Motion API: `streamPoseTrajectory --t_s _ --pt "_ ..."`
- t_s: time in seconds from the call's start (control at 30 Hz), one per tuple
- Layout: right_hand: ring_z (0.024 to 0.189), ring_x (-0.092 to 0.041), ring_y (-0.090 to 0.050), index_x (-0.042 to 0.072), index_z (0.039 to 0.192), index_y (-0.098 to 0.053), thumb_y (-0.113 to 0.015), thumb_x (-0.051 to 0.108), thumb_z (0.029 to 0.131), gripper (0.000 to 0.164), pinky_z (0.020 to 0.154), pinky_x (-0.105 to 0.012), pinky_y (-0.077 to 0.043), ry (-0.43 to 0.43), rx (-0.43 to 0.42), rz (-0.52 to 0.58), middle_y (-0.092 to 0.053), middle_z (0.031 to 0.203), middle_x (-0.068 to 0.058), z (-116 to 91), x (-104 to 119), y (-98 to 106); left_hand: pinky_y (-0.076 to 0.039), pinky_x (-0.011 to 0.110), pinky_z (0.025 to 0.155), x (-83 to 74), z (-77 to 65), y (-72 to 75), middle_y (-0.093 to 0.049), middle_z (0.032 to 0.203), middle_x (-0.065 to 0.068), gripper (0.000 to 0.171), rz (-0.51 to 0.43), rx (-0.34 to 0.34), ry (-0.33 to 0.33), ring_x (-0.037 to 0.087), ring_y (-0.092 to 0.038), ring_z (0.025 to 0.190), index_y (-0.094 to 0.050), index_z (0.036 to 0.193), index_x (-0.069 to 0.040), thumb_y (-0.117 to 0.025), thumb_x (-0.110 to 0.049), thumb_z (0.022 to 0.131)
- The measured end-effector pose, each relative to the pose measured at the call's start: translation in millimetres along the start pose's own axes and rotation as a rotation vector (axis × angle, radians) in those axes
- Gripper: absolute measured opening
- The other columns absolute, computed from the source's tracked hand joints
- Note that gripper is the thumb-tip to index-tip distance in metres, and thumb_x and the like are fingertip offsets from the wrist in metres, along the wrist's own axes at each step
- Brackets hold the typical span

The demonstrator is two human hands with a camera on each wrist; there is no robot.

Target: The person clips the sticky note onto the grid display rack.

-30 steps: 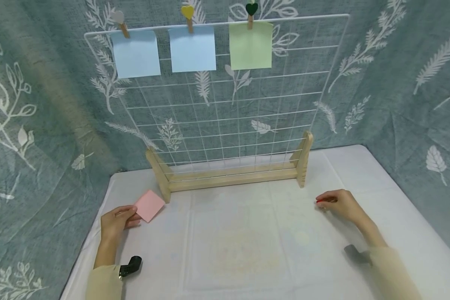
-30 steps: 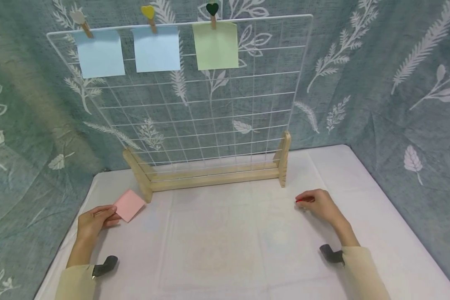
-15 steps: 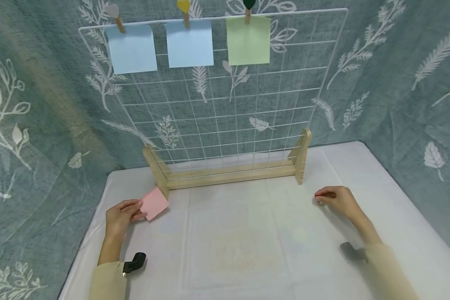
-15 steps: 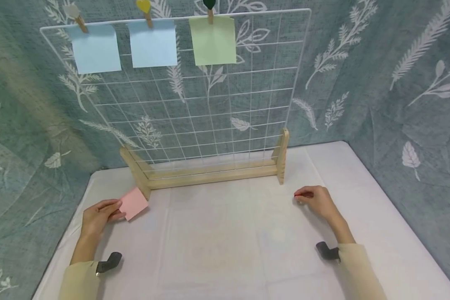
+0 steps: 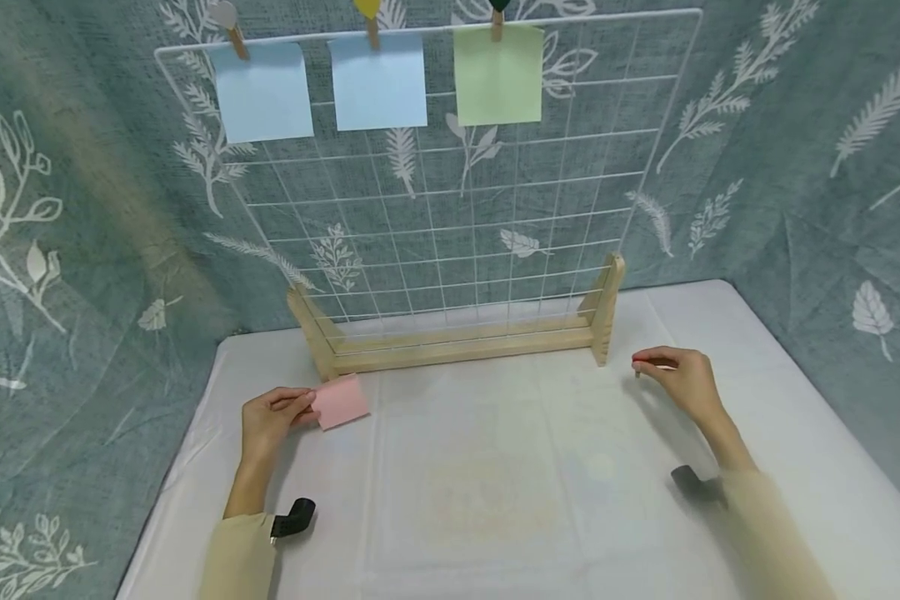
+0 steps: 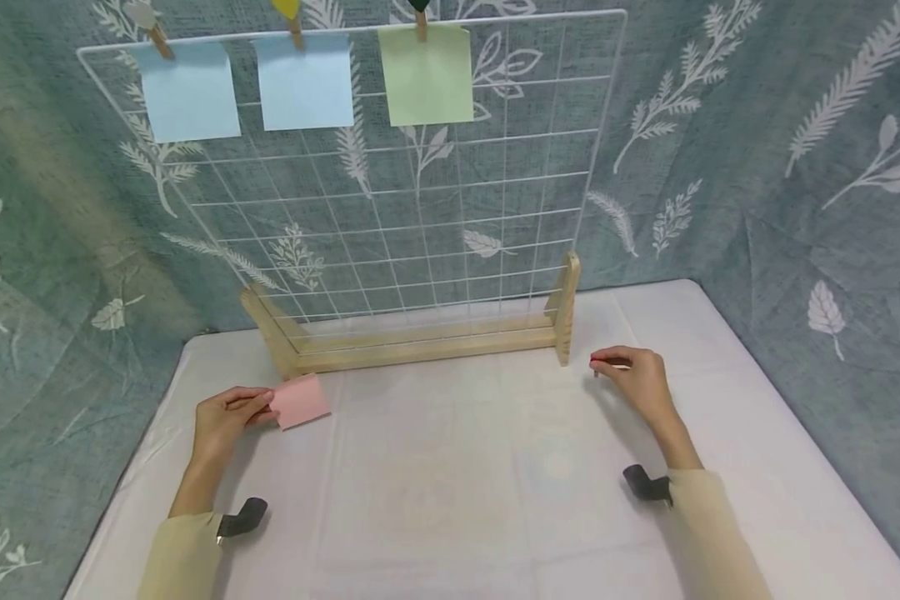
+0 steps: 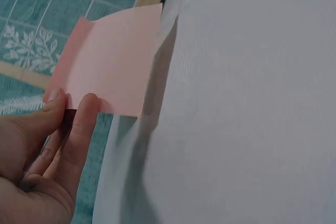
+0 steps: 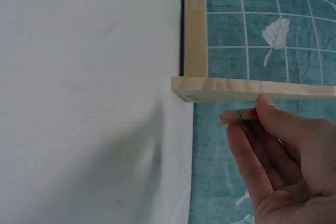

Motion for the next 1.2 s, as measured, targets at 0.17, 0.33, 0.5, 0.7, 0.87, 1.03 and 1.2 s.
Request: streamPoseTrajectory --t_s 0.17,0.33,0.5,0.7,0.87,1.03,1.2 --pt "0.076 0.012 -0.060 -0.005 0.097 -0.075 -0.074 0.004 0.087 0.013 0.072 -0.002 -0.050 -0.004 -0.017 0.023 -0.073 0.092 -0.020 9.1 8.4 5.2 -0.062 0.026 0.067 -4.7 1.6 -18.3 -0.071 0.073 -0.005 0.027 -0.030 -0.005 -0.015 0.009 -0.070 0.063 -0.060 0.111 0.021 -0.065 0.004 0.091" --pt "0.076 0.014 -0.059 -0.004 0.098 -0.075 -0.074 0.007 0.088 0.015 0.071 -0.003 -0.051 -0.004 -0.027 0.028 -0.073 0.093 -0.020 17.7 16.1 9.8 -0.063 0.026 0.069 -7.8 0.4 -37.0 -0.072 0.078 -0.001 0.028 -0.025 0.011 -0.028 0.007 -0.070 0.065 -0.060 0.114 0.021 -0.065 0.004 0.092" --pt "0.076 0.014 -0.059 -0.004 0.097 -0.075 -0.074 0.007 0.088 0.015 0.072 -0.003 -0.051 0.018 -0.033 0.031 -0.073 0.092 -0.019 24.8 21.5 11.3 -0.063 0.026 0.066 -13.9 1.4 -61.5 -0.072 0.079 0.006 0.022 -0.025 -0.008 -0.099 0.007 -0.069 0.063 -0.065 0.107 0.019 -0.067 0.006 0.089" --pt "0.075 0.015 -0.058 -0.006 0.094 -0.075 -0.074 0.002 0.086 0.012 0.071 -0.002 -0.051 0.059 -0.053 0.041 -0.073 0.091 -0.020 33.3 29.7 11.2 -0.062 0.026 0.063 -26.3 2.7 -89.8 -0.070 0.087 0.022 0.020 -0.079 -0.020 -0.222 0.006 -0.066 0.060 -0.067 0.102 0.019 -0.069 0.008 0.086" --pt "0.075 0.012 -0.060 -0.004 0.097 -0.076 -0.074 0.007 0.087 0.014 0.069 -0.005 -0.052 0.058 -0.034 0.049 -0.073 0.093 -0.019 38.2 38.4 8.0 -0.062 0.026 0.059 -37.3 1.5 -107.1 -0.069 0.086 0.025 0.018 -0.106 0.013 -0.286 0.007 -0.065 0.059 -0.068 0.100 0.018 -0.070 0.007 0.086" --pt "0.073 0.008 -0.061 -0.002 0.101 -0.076 -0.075 0.009 0.088 0.017 0.065 -0.008 -0.053 0.048 -0.012 0.030 -0.073 0.096 -0.017 43.8 46.8 5.3 -0.061 0.025 0.056 -46.0 -1.8 -120.1 -0.069 0.084 0.027 0.015 -0.107 0.026 -0.339 0.007 -0.066 0.058 -0.068 0.096 0.018 -0.071 0.008 0.085" --pt "0.071 0.009 -0.061 -0.002 0.100 -0.076 -0.075 0.009 0.088 0.016 0.063 -0.008 -0.052 0.055 -0.038 0.020 -0.074 0.096 -0.017 49.8 55.4 10.0 -0.061 0.026 0.056 -59.1 -0.4 -135.2 -0.068 0.082 0.029 0.013 -0.088 0.057 -0.360 0.008 -0.066 0.055 -0.070 0.093 0.014 -0.072 0.003 0.086"
Point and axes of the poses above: each hand's wrist, its own z-axis towards the middle knuckle, its own y-axis out of the back of the hand, x = y × z, the point moved 5 cm from there along z, towards the middle knuckle
